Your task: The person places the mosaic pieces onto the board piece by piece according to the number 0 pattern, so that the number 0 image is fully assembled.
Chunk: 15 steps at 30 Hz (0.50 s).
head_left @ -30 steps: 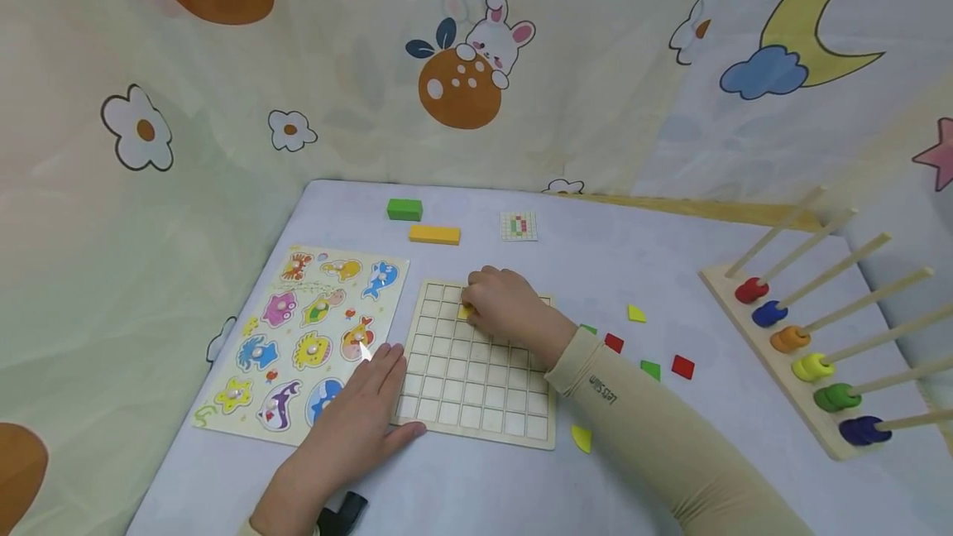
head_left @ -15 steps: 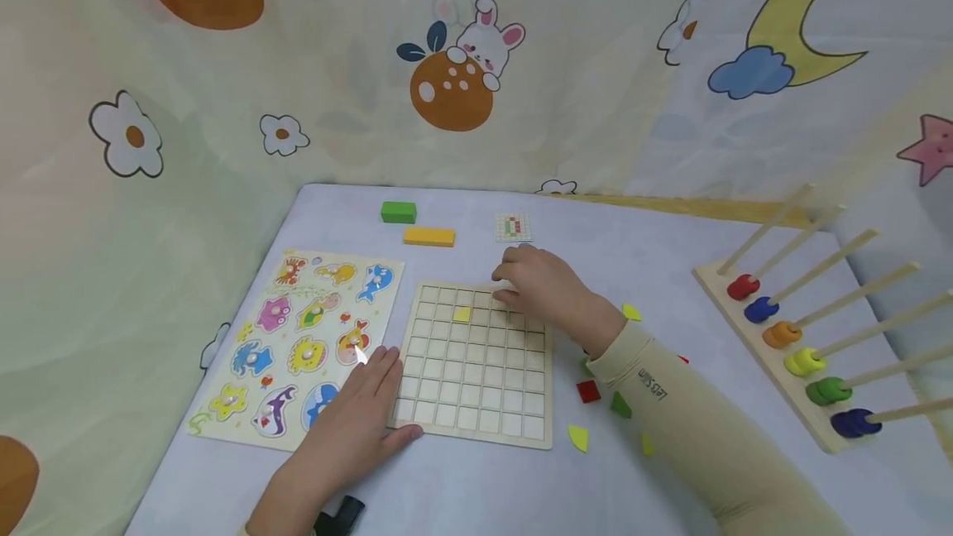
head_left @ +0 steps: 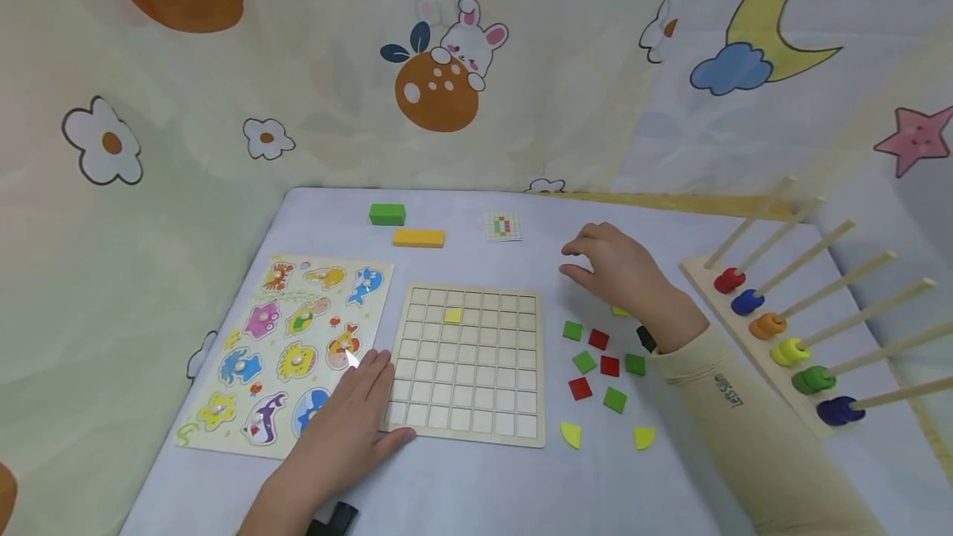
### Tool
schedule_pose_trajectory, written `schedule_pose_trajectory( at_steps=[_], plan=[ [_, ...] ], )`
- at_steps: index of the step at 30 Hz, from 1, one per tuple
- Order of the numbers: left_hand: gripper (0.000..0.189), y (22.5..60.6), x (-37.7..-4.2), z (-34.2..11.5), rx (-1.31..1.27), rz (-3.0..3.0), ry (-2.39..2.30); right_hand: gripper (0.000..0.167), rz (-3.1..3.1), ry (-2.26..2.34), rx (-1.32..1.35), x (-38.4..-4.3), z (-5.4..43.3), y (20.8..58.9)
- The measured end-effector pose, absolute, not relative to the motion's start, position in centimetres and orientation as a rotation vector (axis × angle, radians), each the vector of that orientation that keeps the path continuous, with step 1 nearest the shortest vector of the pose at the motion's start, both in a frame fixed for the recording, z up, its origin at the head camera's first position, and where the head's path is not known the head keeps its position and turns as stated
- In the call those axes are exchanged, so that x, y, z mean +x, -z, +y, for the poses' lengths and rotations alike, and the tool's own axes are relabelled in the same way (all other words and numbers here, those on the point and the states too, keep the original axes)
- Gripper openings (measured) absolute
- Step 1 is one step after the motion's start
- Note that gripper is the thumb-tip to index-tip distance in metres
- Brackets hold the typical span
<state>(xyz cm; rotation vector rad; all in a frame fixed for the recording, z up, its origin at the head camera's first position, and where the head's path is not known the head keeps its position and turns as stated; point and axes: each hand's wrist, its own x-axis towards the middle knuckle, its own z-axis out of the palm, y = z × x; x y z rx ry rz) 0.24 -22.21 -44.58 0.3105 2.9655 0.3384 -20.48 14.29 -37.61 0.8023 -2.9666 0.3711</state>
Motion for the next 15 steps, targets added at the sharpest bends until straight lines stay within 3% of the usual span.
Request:
schedule_pose_trajectory(
  at_steps=[15],
  plan=[
    [0.101,44.9,0.2,-22.4,0.310,2.962,-0.347,0.032,-3.132,-0.321,0.654,-20.5,18.0,39.2]
  ],
)
